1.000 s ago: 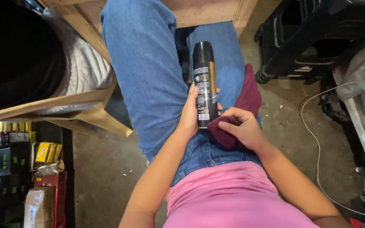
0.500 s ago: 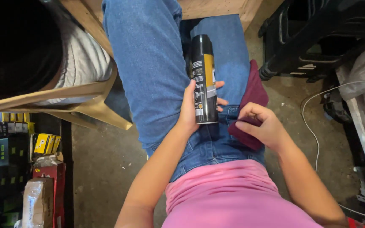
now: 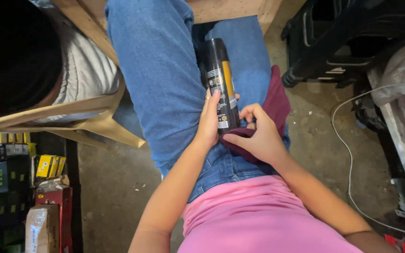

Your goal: Wiping and cleaning a spray can with a cloth.

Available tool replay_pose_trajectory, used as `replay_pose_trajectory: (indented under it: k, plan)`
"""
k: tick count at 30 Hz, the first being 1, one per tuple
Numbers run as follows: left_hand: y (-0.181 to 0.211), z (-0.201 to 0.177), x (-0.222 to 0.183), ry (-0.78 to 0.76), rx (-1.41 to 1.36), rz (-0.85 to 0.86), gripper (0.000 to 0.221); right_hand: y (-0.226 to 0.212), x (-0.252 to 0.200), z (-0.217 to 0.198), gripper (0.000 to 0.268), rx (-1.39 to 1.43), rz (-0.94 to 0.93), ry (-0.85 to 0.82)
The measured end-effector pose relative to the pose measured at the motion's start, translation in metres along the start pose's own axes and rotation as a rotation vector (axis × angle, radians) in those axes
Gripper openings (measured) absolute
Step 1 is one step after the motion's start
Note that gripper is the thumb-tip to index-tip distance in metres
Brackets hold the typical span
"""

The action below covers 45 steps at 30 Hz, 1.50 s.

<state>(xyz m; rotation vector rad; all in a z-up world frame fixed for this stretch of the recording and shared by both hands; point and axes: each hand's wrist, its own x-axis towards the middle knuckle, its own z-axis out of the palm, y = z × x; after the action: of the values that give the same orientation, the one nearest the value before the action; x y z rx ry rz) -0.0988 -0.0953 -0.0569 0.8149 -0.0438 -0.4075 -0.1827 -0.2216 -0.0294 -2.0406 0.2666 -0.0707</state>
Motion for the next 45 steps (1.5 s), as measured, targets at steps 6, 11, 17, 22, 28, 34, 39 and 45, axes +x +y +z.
replay_pose_trajectory:
  k: [6,11,17,22,28,34,39,45]
  plan:
    - [0.013,0.003,-0.004,0.007,0.041,-0.038,0.047,-0.012,0.014,-0.006,0.082,-0.121,0.058,-0.185]
    - [0.031,0.043,-0.026,0.192,0.318,0.055,0.061,0.008,0.017,-0.013,0.071,-0.075,-0.173,-0.339]
    - [0.018,0.031,-0.021,0.155,0.348,0.099,0.059,0.006,0.020,-0.028,0.071,0.040,-0.123,-0.490]
    - [-0.007,-0.001,0.000,0.121,0.191,0.050,0.054,0.020,0.028,-0.031,0.071,0.087,-0.148,-0.550]
    - [0.004,-0.003,0.002,0.049,0.118,-0.013,0.047,0.032,0.029,-0.023,0.074,0.145,-0.073,-0.488]
    - [0.012,0.001,-0.003,0.037,0.173,0.057,0.044,0.013,0.025,0.000,0.079,-0.059,0.009,-0.325]
    - [0.039,0.036,-0.021,0.231,0.527,0.059,0.070,-0.003,0.022,0.007,0.071,-0.279,-0.004,-0.334]
    - [0.030,0.028,-0.016,0.236,0.618,0.005,0.063,0.011,0.024,0.011,0.068,-0.291,-0.001,-0.304]
